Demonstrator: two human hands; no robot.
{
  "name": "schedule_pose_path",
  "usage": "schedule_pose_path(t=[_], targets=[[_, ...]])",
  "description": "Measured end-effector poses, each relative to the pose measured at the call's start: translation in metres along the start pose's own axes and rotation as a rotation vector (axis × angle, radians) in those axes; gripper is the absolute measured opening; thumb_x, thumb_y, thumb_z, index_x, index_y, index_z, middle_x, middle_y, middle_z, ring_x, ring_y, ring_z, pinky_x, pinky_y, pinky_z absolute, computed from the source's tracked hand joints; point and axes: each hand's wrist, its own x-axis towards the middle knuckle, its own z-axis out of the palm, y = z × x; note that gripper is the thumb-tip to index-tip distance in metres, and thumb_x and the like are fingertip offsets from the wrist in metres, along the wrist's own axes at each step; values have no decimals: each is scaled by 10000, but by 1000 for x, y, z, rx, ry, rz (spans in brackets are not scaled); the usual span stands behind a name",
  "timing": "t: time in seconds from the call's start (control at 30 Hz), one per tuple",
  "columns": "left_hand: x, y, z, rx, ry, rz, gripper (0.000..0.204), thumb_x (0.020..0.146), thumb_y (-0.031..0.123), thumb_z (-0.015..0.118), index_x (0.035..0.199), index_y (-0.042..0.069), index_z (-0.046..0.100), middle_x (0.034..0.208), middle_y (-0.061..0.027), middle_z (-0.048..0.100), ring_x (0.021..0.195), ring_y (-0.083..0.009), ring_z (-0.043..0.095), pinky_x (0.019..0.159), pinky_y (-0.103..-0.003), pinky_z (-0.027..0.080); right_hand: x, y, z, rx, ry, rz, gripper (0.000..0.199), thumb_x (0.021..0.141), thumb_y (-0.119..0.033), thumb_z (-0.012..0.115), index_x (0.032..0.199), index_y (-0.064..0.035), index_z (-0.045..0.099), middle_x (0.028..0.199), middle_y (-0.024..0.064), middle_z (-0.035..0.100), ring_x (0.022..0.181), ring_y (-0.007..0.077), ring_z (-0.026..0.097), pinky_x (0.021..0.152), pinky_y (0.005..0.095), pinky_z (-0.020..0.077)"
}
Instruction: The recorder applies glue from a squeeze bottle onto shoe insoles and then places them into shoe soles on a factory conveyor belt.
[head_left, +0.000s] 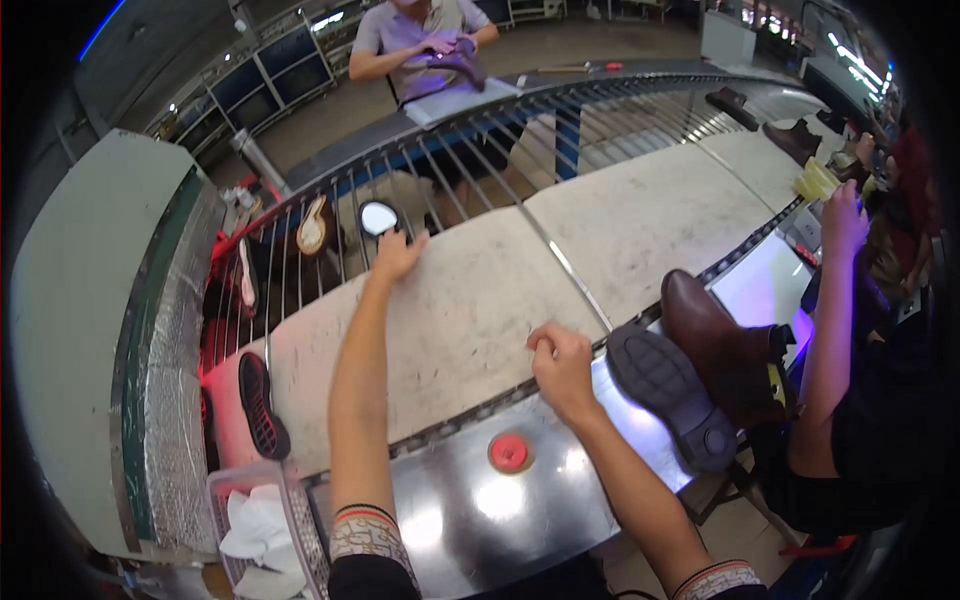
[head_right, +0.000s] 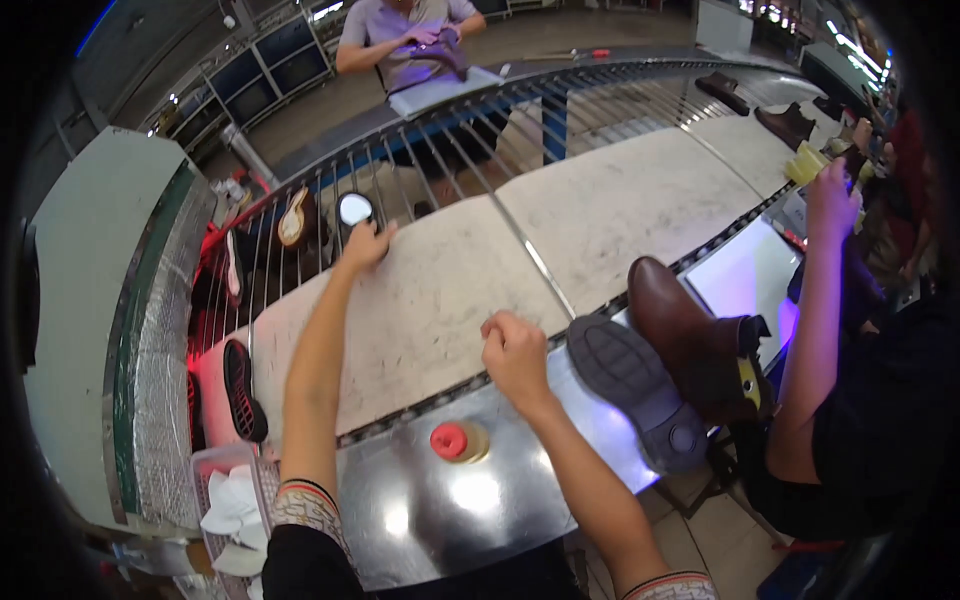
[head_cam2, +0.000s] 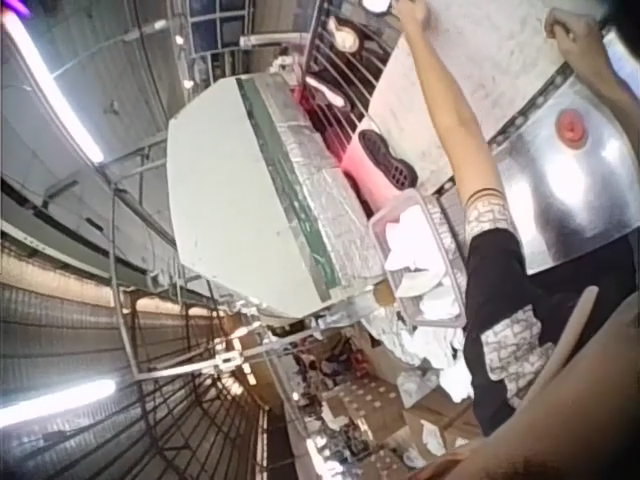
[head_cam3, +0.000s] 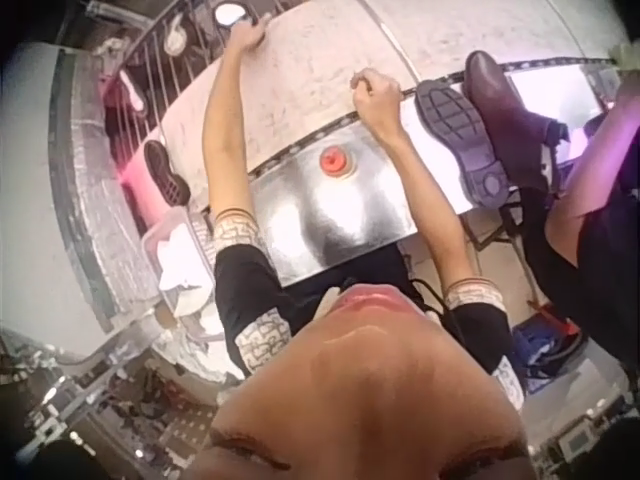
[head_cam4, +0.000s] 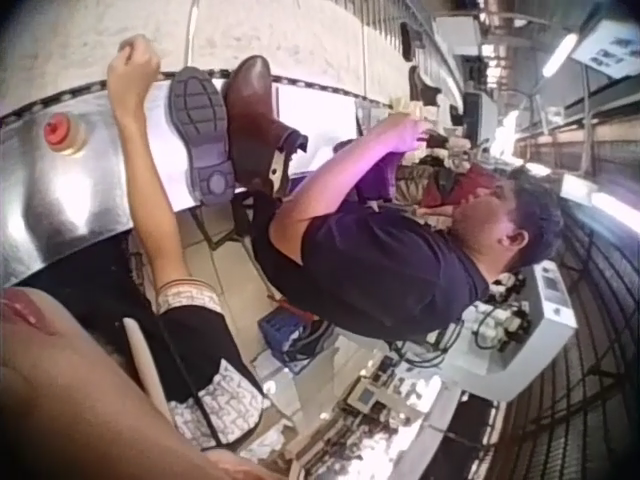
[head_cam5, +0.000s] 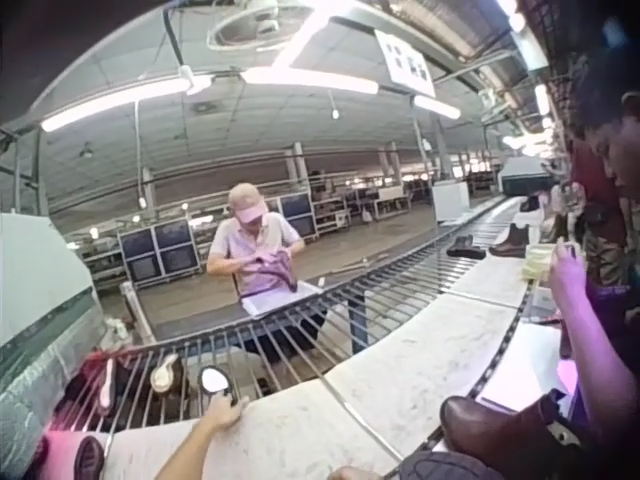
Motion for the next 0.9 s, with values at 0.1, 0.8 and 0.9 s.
schedule_pose_path(t=[0.1, 0.8, 0.9], targets=[[-2, 5, -27, -44, -50, 246, 707, 895, 540, 470, 1341, -8, 453, 1440, -274, 326, 1308, -425, 349, 1070, -448, 302, 4, 16, -15, -52, -10, -8, 116, 721, 15, 497, 685, -27, 599, 649, 160, 600, 608, 337, 607, 563, 407, 469], [-237, -50, -165, -392, -455, -468, 200, 785, 264, 584, 860, 81, 557, 622, -10, 493, 452, -133, 473, 379, -325, 387, -2, 18, -12, -57, 41, -61, 150, 726, -79, 506, 684, -64, 649, 680, 162, 640, 684, 340, 633, 656, 446, 509], [-275, 21, -156, -210, -620, -96, 302, 806, 258, 554, 989, 23, 607, 653, -38, 548, 521, -167, 537, 464, -302, 420, 4, 25, -14, -64, 19, -65, 151, 726, -81, 508, 694, -65, 655, 685, 165, 641, 686, 342, 633, 661, 447, 508]])
